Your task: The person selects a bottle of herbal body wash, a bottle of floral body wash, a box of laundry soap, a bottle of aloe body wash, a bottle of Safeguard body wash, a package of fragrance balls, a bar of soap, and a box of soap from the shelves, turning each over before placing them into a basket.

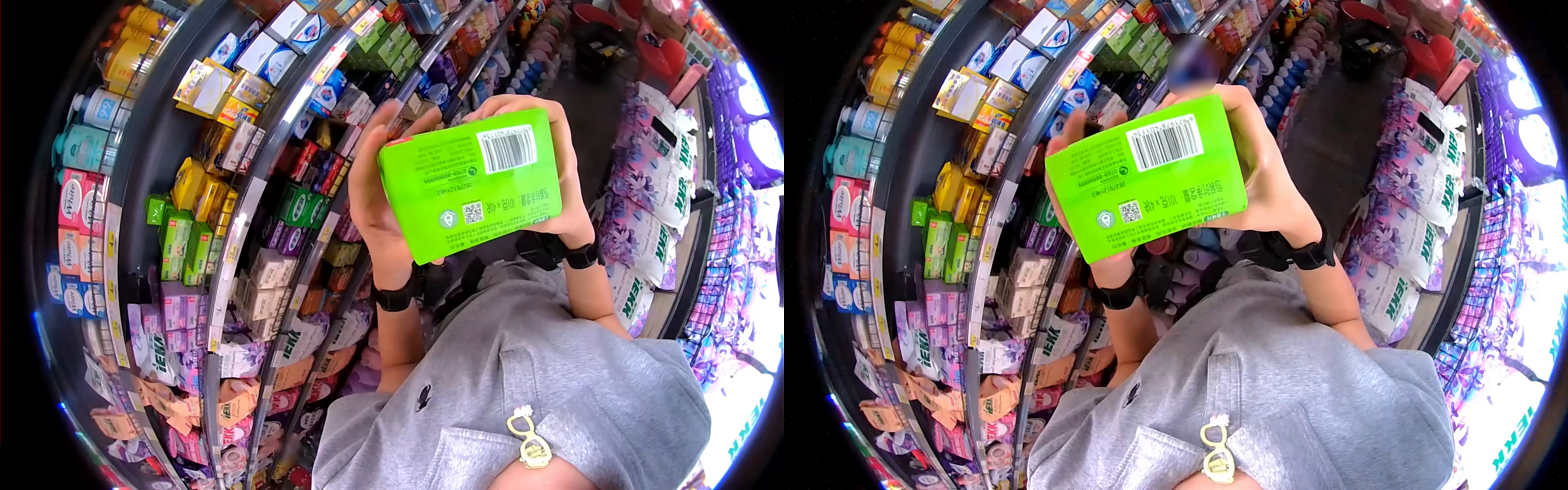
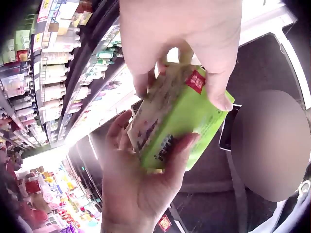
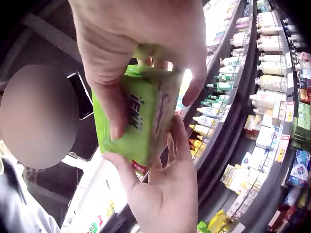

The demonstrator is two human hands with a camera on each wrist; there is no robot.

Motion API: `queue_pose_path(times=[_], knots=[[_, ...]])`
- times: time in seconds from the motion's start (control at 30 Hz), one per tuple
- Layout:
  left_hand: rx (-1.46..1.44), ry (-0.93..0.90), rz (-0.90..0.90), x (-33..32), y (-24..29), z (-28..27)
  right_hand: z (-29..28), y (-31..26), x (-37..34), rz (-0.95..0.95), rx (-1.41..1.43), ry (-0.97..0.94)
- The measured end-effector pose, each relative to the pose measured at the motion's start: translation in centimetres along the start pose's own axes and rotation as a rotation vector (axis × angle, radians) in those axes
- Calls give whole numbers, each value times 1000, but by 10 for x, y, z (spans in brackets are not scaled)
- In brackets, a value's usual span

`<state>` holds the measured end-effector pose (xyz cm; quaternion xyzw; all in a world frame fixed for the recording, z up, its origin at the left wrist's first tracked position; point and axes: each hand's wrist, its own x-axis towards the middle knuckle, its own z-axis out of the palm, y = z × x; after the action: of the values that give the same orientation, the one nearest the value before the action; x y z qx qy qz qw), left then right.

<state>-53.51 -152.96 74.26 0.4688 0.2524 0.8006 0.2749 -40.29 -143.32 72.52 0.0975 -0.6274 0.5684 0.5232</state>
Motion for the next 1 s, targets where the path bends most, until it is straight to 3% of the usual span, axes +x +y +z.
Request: queue_pose_path(times=[0.1, 0.2, 0.3, 0.4, 0.47, 0.53, 0.6, 0.67, 0.73, 0.77, 0.87, 0.93, 1.0], knots=[[-95, 90, -21, 1, 5, 16, 3, 1, 3, -54, -19, 6], [-185, 139, -63, 2, -1, 16, 18, 5, 2, -166, -274, 56], [-101, 58, -52, 4, -15, 2, 46, 16, -8, -190, -461, 146], [-284, -2, -262, 3, -14, -26, 57, 1, -14, -119, -639, 23], [-386, 11, -541, 9, 5, -33, 55, -7, -15, -101, -799, 43], [-326, -27, -642, 9, 26, -23, 58, 4, -12, -152, -602, 142], [-457, 17, -752, 17, 44, -3, 59, -1, -4, -179, -539, 65], [-399, -29, -647, 14, 45, -4, 58, 0, -2, -221, -494, 1], [-416, 42, -695, 16, 40, -11, 60, 9, -9, -282, -528, 67], [-318, 18, -621, 12, 37, -12, 61, 14, -13, -312, -546, 101], [-182, -75, -503, 3, 30, -19, 75, 14, -27, -71, -376, 356], [-312, -170, -567, 4, 29, -29, 72, 13, -24, -114, -487, 343], [-319, -150, -547, 2, 23, -24, 73, 20, -26, -150, -492, 397]])
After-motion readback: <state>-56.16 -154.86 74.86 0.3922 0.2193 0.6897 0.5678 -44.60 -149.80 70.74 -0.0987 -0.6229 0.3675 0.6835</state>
